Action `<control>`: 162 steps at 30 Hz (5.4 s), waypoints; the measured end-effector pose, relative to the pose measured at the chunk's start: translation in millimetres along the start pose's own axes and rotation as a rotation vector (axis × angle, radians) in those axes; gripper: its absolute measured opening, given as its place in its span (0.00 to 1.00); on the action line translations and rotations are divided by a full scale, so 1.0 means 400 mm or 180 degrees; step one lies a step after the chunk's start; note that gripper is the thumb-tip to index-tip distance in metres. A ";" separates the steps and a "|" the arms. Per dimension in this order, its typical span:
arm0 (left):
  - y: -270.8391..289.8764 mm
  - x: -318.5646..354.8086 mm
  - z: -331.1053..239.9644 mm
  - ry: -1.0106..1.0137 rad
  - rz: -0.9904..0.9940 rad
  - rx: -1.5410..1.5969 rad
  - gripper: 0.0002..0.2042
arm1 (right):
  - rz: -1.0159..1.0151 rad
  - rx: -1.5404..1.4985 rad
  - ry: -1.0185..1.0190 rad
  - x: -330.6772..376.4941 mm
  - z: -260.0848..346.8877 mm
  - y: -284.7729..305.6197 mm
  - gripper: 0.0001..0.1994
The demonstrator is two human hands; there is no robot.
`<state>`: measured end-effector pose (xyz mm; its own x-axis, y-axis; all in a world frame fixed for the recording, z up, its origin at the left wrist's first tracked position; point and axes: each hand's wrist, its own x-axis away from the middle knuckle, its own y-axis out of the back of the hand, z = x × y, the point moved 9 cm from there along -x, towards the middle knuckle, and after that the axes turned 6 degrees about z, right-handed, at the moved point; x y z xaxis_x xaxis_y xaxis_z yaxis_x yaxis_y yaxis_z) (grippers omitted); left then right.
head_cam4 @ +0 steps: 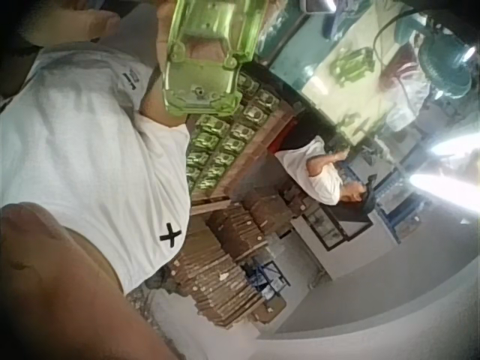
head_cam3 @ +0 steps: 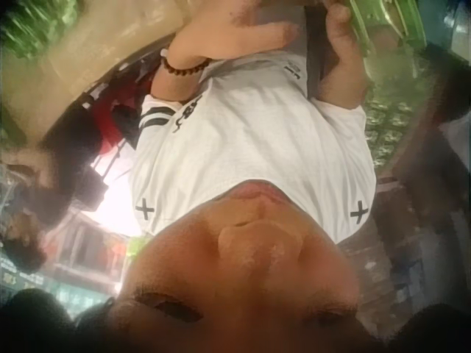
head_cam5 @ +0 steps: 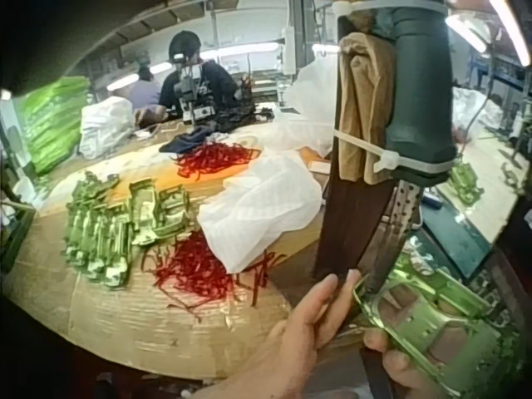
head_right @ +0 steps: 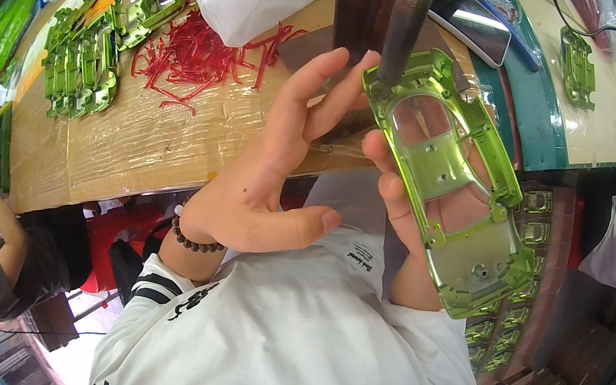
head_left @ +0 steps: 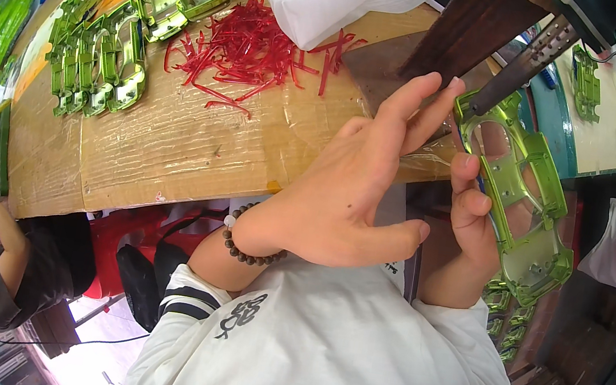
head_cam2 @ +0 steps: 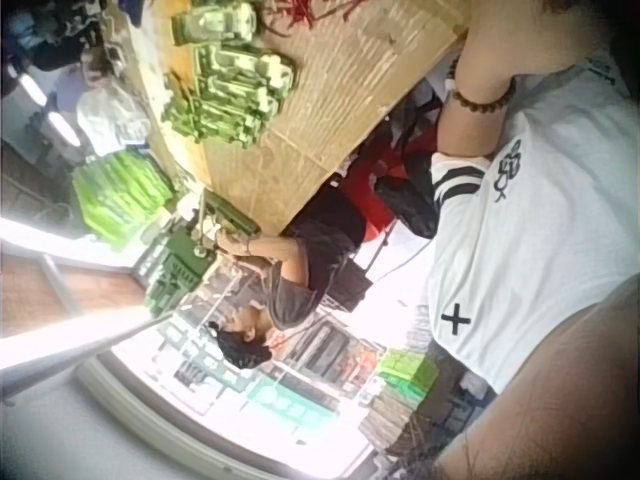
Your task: The person assembles small green plastic car-shaped components by hand. They pick up a green plastic shell, insert a red plastic strip into a slot, and then place the finished unit on a wooden table. The process is repeated for multiple identical units.
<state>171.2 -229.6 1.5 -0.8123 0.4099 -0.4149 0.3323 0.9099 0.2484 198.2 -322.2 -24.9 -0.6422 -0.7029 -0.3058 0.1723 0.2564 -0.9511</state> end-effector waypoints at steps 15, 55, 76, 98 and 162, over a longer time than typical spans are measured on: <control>0.053 0.028 0.015 0.0155 -0.0583 0.1461 0.42 | -0.0388 0.0882 -0.0076 0.060 0.033 0.003 0.27; 1.336 0.699 0.059 0.3621 -0.2406 -0.3929 0.30 | 0.1877 0.8652 0.4846 0.209 0.006 -0.263 0.05; 0.823 0.866 -0.237 0.2786 -0.2873 -0.4266 0.31 | 0.1168 0.9392 -0.0154 -0.248 -0.385 -0.047 0.08; 0.067 0.346 -0.045 0.0820 -0.1205 0.1964 0.33 | 0.1700 0.7508 0.1677 -0.046 -0.296 -0.202 0.15; 0.009 0.302 -0.040 0.1194 -0.0999 0.1458 0.36 | 0.0920 0.6413 0.1356 0.050 -0.257 -0.123 0.24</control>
<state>66.7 -178.1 -33.8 -0.9877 0.1466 -0.0539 0.1557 0.9514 -0.2655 99.9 -280.7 20.4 -0.4961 -0.5462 -0.6750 0.4790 -0.8205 0.3119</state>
